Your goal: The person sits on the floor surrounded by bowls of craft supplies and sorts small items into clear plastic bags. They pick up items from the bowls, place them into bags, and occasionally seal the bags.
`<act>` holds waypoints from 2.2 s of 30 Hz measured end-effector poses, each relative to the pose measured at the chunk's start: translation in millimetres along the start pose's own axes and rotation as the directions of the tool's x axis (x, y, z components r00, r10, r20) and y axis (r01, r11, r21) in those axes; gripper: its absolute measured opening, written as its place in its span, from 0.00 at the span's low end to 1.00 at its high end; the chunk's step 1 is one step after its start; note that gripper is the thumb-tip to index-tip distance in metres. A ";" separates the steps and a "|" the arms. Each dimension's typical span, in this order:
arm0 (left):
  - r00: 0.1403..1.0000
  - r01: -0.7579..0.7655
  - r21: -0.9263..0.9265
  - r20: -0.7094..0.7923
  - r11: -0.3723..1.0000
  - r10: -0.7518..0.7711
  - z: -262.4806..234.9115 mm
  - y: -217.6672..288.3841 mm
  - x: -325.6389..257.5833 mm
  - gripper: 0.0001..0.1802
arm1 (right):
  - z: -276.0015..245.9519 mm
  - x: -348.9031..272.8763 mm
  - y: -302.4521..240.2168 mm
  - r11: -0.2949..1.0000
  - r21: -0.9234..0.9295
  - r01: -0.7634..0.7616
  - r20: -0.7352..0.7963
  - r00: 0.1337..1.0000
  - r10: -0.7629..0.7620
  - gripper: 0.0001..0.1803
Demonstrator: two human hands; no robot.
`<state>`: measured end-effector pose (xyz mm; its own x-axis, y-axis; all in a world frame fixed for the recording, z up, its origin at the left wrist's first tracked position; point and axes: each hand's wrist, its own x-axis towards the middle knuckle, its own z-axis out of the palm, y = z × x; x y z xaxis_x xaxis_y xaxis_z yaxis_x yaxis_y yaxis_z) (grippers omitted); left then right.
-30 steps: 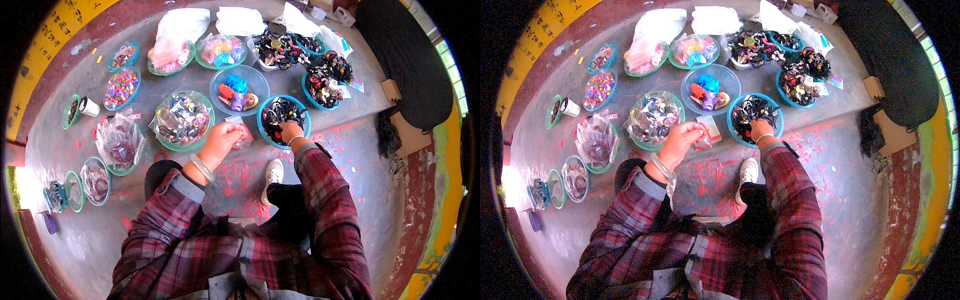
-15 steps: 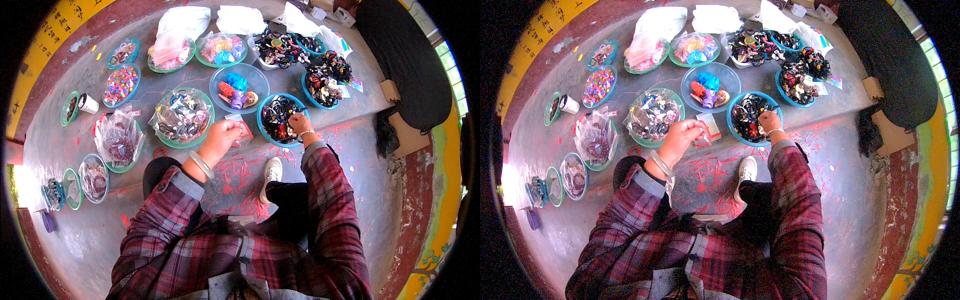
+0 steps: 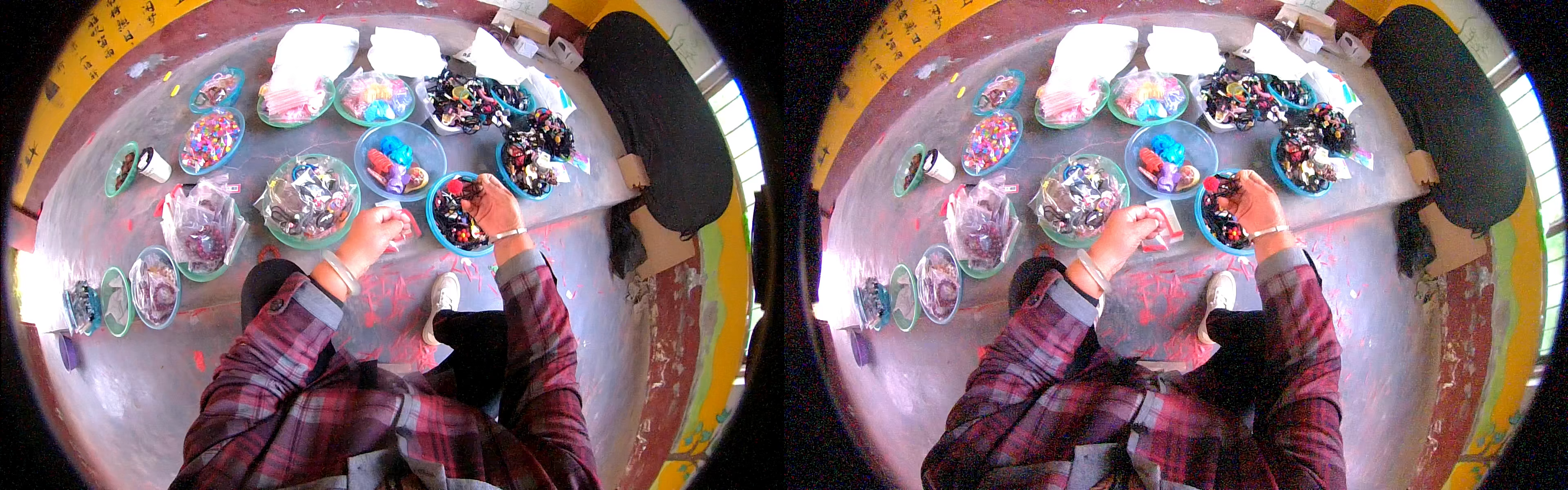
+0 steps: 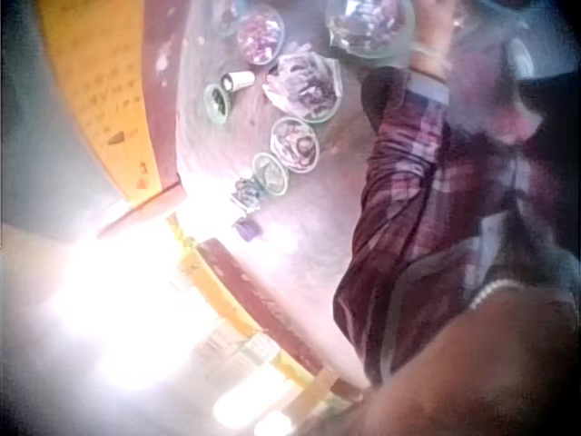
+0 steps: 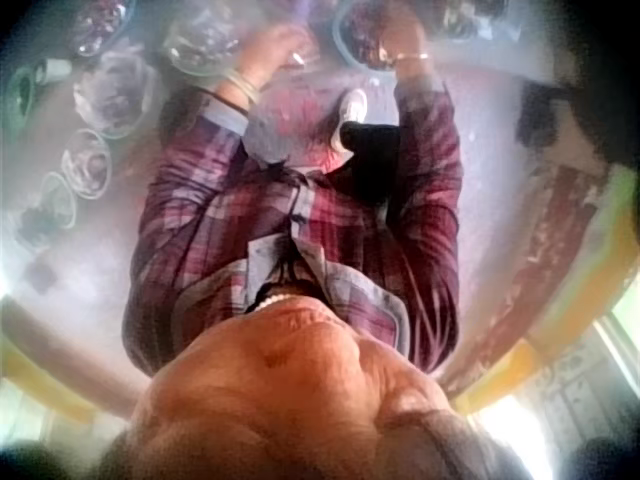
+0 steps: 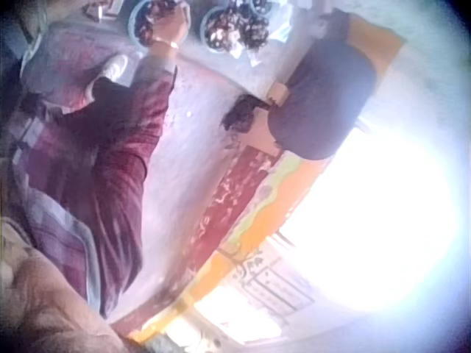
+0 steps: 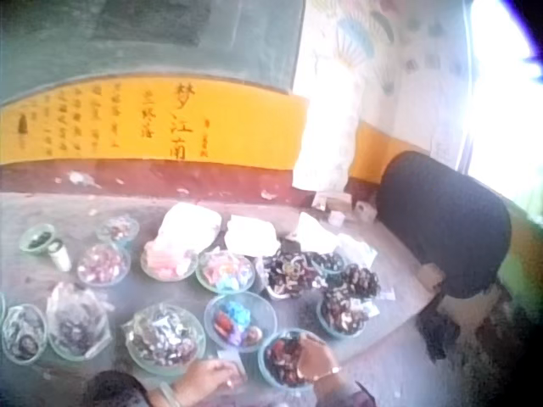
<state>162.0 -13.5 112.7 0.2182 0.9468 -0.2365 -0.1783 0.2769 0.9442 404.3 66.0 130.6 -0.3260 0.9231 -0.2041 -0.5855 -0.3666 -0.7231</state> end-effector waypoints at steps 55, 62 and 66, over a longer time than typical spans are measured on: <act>0.990 -0.143 0.148 0.024 0.979 0.141 11.9 2.1 -3.8 0.14 | 82.6 -50.9 52.0 -0.162 -0.917 0.364 0.396 0.878 -0.270 0.15; 0.995 -0.100 0.152 0.039 0.983 0.095 7.1 -4.6 0.3 0.14 | 88.4 -52.6 43.6 0.230 -0.960 0.162 0.135 0.982 -0.132 0.10; 0.973 -0.231 0.257 0.073 0.938 0.220 7.4 -2.6 0.4 0.14 | 89.9 -53.1 44.3 -0.037 -0.981 0.191 0.194 0.954 -0.228 0.07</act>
<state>169.7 -15.1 111.8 0.2430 0.9700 -0.0056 0.0293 -0.0015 0.9996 328.9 -9.7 168.7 -0.3216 0.9418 0.0983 0.6878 0.3037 -0.6593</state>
